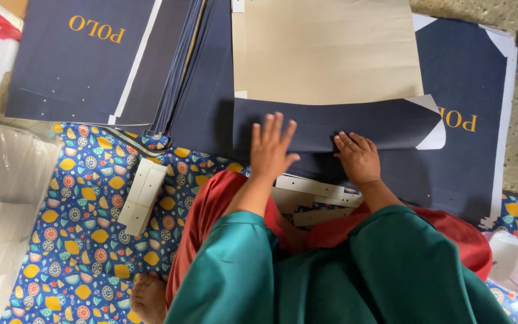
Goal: The person applies adhesive using a small brush to cardboard reinforcements and attaches them to large paper sheets, then folds the sheets to form shopping bags.
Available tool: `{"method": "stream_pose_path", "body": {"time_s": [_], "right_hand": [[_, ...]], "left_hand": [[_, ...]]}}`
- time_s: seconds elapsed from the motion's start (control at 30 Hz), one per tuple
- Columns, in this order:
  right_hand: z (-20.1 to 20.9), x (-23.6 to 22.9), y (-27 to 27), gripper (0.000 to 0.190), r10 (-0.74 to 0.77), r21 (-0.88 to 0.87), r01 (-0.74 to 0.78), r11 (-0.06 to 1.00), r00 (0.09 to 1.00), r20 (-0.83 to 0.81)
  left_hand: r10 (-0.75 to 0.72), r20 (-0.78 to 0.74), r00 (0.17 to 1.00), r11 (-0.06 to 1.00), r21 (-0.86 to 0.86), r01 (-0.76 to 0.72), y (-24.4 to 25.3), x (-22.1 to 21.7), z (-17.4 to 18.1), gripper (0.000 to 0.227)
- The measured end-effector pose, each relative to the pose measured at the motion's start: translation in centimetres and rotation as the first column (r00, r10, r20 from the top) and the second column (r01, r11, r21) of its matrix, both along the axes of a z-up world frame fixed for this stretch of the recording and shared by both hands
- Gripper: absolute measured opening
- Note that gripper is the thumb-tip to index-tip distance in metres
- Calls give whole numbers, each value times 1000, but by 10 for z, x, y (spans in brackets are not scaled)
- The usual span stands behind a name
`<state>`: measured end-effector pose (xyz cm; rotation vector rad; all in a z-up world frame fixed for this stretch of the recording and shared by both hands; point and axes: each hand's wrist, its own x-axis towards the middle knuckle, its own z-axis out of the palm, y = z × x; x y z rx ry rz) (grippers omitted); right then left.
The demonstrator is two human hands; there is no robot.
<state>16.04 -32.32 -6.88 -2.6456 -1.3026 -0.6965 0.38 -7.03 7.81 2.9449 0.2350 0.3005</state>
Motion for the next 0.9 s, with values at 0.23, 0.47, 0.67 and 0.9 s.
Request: {"method": "stream_pose_path", "body": {"time_s": [0.23,0.47,0.67,0.9], "right_hand": [[13,8,-15,70,23,-9,-23,1000,998,-54],[6,48,-74,81,-50,-31,50,998,999,-8],[-21,58,-89,58,-44,-52,48,997,996,75],[8,45,-98,45,-26,-163,37,986,997,68]], "left_hand": [[-62,-118,991,976,199,85,-11,16,-98,83],[0,-258,966,976,210,56,2,17,-97,70],[-37,20,999,932,362,27,5,19,-112,63],[-114,189,975,941,334,45,-3,22,-115,46]]}}
